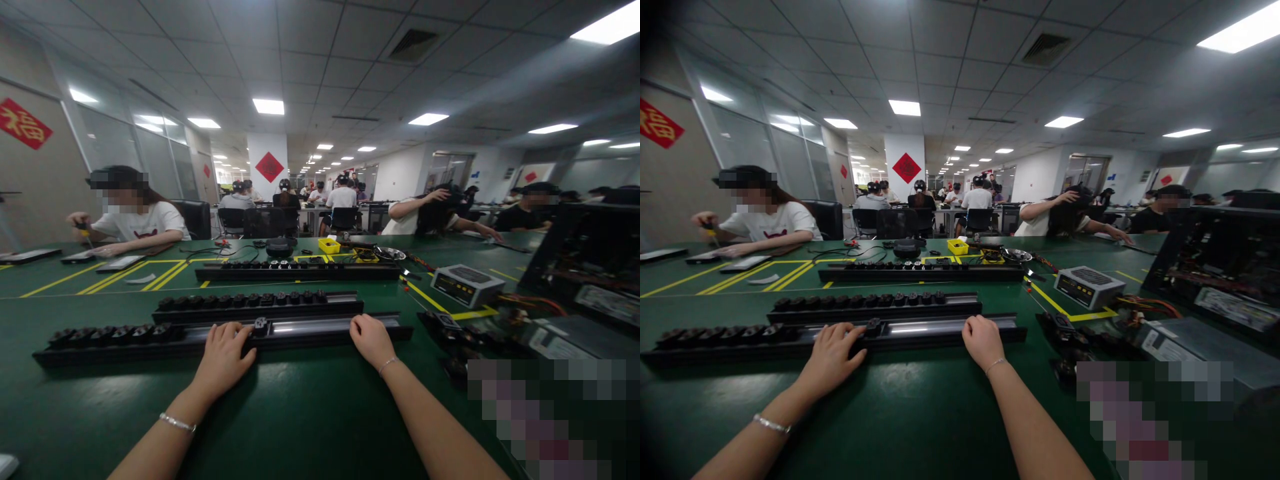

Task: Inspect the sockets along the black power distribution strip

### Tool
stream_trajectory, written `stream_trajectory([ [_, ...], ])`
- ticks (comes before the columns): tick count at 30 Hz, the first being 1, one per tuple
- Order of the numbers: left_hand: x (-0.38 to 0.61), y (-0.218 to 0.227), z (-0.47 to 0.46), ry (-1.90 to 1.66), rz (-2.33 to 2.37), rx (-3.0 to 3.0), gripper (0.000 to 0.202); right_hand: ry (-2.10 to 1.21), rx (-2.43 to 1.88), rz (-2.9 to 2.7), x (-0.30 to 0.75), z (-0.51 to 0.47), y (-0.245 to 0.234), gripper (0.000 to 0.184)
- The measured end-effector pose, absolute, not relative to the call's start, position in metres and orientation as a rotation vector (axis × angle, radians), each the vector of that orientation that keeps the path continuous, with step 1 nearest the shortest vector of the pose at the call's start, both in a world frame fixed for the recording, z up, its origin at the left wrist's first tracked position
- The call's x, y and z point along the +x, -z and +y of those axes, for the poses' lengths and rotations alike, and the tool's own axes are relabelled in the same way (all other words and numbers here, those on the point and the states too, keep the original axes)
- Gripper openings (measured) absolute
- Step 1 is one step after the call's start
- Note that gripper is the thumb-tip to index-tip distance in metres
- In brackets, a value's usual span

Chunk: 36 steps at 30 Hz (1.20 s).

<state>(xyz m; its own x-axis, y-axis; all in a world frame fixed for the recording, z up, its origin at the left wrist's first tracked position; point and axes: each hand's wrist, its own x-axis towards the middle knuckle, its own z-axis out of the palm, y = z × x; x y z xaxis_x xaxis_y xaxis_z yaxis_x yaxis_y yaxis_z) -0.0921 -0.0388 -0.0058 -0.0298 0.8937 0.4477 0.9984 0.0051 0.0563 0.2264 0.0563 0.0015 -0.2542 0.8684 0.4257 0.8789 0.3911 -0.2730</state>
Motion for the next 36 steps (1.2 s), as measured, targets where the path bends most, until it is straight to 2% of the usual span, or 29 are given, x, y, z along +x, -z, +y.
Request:
stream_trajectory([
  [22, -0.083, 0.012, -0.038, 0.492, -1.919, -1.996, 0.045, 0.121, -1.496, -2.159, 0.226, 0.059, 0.002, 0.026],
  [36, -0.073, 0.014, -0.036, 0.508, -1.907, -2.023, 0.047, 0.066, -1.525, -2.163, 0.225, 0.058, -0.001, 0.026],
])
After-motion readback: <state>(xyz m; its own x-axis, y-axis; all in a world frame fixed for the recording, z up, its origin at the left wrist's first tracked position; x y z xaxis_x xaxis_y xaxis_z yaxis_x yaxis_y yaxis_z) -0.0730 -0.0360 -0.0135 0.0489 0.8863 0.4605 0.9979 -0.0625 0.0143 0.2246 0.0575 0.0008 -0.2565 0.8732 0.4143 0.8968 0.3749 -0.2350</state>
